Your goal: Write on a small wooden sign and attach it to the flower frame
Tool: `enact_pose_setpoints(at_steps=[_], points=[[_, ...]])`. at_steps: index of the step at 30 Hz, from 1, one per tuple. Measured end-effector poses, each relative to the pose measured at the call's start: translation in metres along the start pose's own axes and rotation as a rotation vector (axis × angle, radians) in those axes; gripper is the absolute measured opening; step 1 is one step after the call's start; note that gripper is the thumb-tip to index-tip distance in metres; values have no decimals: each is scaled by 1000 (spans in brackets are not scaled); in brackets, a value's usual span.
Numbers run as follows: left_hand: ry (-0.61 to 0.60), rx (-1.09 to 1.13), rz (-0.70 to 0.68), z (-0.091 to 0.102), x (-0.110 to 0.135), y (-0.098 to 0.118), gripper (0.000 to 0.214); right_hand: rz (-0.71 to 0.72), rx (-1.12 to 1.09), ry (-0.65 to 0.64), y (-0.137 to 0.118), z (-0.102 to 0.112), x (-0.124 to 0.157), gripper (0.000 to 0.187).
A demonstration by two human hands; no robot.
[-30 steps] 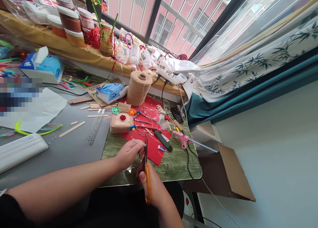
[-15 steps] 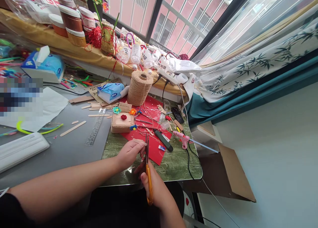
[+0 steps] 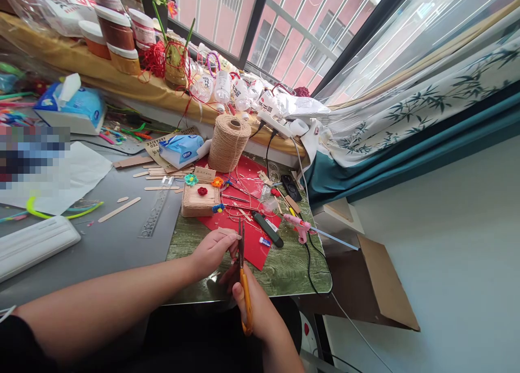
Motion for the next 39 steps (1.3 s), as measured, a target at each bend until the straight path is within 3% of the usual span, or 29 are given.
enact_pose_setpoints(at_steps=[11, 24, 39], points=[[0, -43, -6, 1, -1, 0, 52, -5, -12, -1, -1, 0, -2, 54], [-25, -42, 26, 2, -3, -4, 51, -64, 51, 116, 17, -1, -2, 48], [-35, 40, 45, 0, 0, -5, 50, -25, 59, -37, -6, 8, 3, 54]])
Point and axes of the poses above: each hand's wrist, its own x-axis away from the middle knuckle, its own z-axis out of the back of the hand, y = z × x, the point moved 1 cm from there along -x, towards the middle knuckle, and after that the axes turned 3 degrees about -x, right-handed, at the moved point
